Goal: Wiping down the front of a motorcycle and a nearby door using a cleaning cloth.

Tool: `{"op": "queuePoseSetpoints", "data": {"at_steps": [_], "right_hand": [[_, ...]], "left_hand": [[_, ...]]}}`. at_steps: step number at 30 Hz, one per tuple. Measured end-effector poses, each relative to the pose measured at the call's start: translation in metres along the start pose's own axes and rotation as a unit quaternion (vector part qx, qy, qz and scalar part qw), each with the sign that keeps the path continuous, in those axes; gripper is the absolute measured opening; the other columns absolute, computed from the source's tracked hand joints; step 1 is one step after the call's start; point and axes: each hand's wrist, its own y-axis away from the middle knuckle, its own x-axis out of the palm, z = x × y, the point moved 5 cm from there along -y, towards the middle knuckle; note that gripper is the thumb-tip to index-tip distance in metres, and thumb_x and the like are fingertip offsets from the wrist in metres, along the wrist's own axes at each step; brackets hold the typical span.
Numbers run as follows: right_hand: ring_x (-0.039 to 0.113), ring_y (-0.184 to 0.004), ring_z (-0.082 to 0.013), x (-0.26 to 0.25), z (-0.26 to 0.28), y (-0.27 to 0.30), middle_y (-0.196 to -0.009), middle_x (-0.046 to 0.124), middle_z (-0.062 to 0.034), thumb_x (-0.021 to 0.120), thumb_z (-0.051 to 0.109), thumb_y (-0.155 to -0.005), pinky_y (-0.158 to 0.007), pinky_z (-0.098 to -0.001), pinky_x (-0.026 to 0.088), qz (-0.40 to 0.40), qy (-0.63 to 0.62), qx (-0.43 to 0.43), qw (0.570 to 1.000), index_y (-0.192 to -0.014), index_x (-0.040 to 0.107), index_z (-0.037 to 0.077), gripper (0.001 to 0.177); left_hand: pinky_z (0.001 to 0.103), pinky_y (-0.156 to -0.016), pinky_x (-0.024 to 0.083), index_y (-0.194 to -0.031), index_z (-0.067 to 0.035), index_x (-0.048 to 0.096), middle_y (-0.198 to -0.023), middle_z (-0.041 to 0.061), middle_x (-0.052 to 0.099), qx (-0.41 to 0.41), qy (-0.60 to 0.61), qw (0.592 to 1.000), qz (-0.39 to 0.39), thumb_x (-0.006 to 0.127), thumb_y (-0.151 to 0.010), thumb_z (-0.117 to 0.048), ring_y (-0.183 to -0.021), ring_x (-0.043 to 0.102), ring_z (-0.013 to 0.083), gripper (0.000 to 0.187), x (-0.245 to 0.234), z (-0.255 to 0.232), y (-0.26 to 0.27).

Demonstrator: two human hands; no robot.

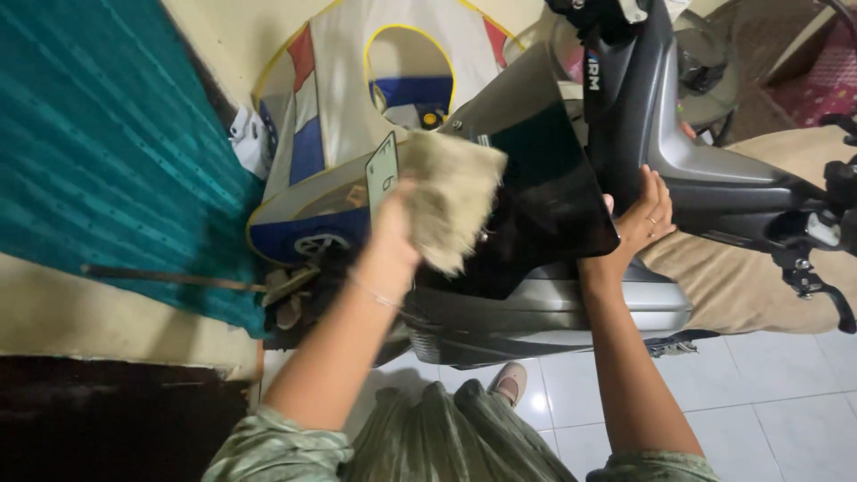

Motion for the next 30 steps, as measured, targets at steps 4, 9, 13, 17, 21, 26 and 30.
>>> {"op": "queuePoseSetpoints", "data": {"at_steps": [4, 9, 13, 17, 21, 26, 30], "right_hand": [[0.036, -0.15, -0.037, 0.001, 0.001, 0.0, -0.157, 0.047, -0.0157, 0.054, 0.05, -0.11, -0.126, -0.0559, 0.016, 0.008, -0.018, -0.003, 1.0, -0.155, 0.046, 0.009, 0.062], [0.034, -0.151, -0.0384, 0.0, 0.004, 0.001, -0.159, 0.045, -0.0191, 0.056, 0.043, -0.112, -0.124, -0.0595, 0.011, 0.033, 0.005, -0.01, 0.999, -0.158, 0.044, 0.008, 0.059], [0.036, -0.15, -0.0366, 0.001, 0.007, -0.001, -0.157, 0.048, -0.0161, 0.055, 0.041, -0.111, -0.125, -0.0608, 0.012, 0.05, -0.006, -0.001, 0.999, -0.156, 0.045, 0.01, 0.055], [0.039, -0.149, -0.0355, 0.005, 0.002, 0.0, -0.154, 0.051, -0.0145, 0.051, 0.044, -0.111, -0.122, -0.0637, 0.009, 0.047, -0.009, -0.005, 0.999, -0.152, 0.048, 0.009, 0.054], [0.04, -0.148, -0.0361, 0.008, -0.004, -0.001, -0.151, 0.052, -0.0145, 0.048, 0.047, -0.111, -0.12, -0.0671, 0.006, 0.043, -0.002, -0.005, 0.999, -0.151, 0.05, 0.01, 0.055], [0.039, -0.147, -0.0356, 0.008, -0.004, -0.003, -0.152, 0.052, -0.0138, 0.047, 0.045, -0.112, -0.12, -0.0659, 0.007, 0.056, -0.015, -0.003, 0.998, -0.151, 0.051, 0.011, 0.052], [0.039, -0.148, -0.0337, 0.012, -0.012, -0.004, -0.152, 0.053, -0.0111, 0.05, 0.037, -0.109, -0.121, -0.0649, 0.005, 0.069, 0.002, 0.024, 0.997, -0.147, 0.054, 0.013, 0.045]], "left_hand": [[0.048, -0.095, 0.061, -0.123, 0.003, 0.064, -0.117, 0.018, 0.072, 0.041, 0.106, 0.993, 0.024, 0.061, -0.092, -0.02, -0.106, 0.073, 0.0338, 0.039, -0.059, -0.086, 0.005], [0.049, -0.086, 0.061, -0.113, -0.001, 0.068, -0.107, 0.015, 0.074, 0.084, 0.005, 0.992, -0.091, 0.056, -0.079, -0.016, -0.098, 0.073, 0.0342, 0.039, -0.142, -0.11, -0.037], [0.049, -0.086, 0.055, -0.121, 0.004, 0.066, -0.106, 0.016, 0.069, 0.232, -0.173, 0.94, -0.18, 0.054, -0.093, -0.009, -0.097, 0.067, 0.0352, 0.033, -0.133, -0.095, -0.098], [0.04, -0.11, 0.043, -0.138, 0.001, 0.057, -0.135, 0.022, 0.062, 0.323, -0.651, 0.676, -0.124, 0.047, -0.09, 0.002, -0.129, 0.058, 0.0348, 0.049, -0.108, -0.063, -0.118], [0.037, -0.124, 0.025, -0.157, -0.002, 0.035, -0.161, 0.024, 0.034, 0.274, -0.72, 0.637, -0.029, 0.044, -0.083, 0.011, -0.151, 0.03, 0.0356, 0.076, -0.11, -0.045, -0.113], [0.037, -0.127, 0.02, -0.157, -0.005, 0.037, -0.164, 0.023, 0.032, 0.237, -0.703, 0.669, 0.047, 0.038, -0.077, 0.018, -0.155, 0.028, 0.0327, 0.083, -0.095, -0.039, -0.008], [0.037, -0.127, 0.017, -0.157, -0.003, 0.034, -0.165, 0.026, 0.027, 0.218, -0.662, 0.709, 0.111, 0.038, -0.076, 0.019, -0.156, 0.02, 0.0343, 0.084, -0.081, -0.019, 0.088]]}}
